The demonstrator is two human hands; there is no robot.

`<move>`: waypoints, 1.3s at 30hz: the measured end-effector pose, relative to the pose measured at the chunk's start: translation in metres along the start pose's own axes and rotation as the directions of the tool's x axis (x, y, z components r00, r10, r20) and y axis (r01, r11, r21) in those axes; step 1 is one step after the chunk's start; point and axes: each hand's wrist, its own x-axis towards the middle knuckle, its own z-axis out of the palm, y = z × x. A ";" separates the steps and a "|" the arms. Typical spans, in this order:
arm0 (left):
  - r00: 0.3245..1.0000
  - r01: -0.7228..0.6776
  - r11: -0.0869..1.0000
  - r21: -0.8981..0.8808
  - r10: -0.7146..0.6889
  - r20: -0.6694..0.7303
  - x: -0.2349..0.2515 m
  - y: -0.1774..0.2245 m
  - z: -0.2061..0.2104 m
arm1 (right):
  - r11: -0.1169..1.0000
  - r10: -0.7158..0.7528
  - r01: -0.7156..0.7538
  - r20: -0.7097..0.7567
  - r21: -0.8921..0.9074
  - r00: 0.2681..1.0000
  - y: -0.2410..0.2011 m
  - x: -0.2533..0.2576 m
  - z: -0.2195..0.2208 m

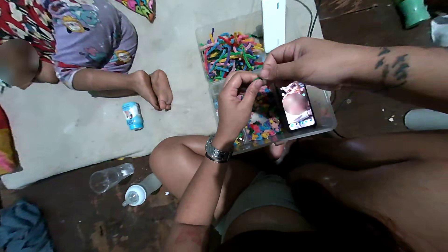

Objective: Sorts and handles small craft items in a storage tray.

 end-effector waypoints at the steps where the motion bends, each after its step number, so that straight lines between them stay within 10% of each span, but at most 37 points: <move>1: 1.000 -0.004 1.000 0.009 0.004 -0.007 0.001 0.000 0.000 | 1.000 0.005 -0.005 -0.008 -0.002 1.000 0.000 0.001 0.000; 12: 0.996 0.085 0.986 -0.144 -0.088 -0.017 0.002 0.006 0.001 | 0.976 0.058 -0.064 0.036 0.209 0.998 0.002 0.003 -0.002; 22: 0.996 -0.087 0.980 0.179 0.089 0.001 0.005 0.007 -0.001 | 0.998 0.047 -0.045 -0.037 0.039 0.998 -0.001 0.002 0.002; 28: 0.945 -0.327 0.555 0.765 0.186 0.270 0.014 0.017 -0.004 | 0.993 0.038 -0.052 -0.124 -0.110 0.992 0.004 0.004 0.007; 33: 0.992 -0.045 0.959 0.278 0.011 0.126 0.017 0.017 -0.010 | 0.994 0.056 -0.049 -0.064 0.099 0.996 -0.001 0.003 0.002; 39: 0.997 0.065 0.979 -0.195 -0.072 -0.029 0.006 0.012 -0.002 | 0.972 0.059 -0.059 0.007 0.227 0.998 -0.007 0.000 0.002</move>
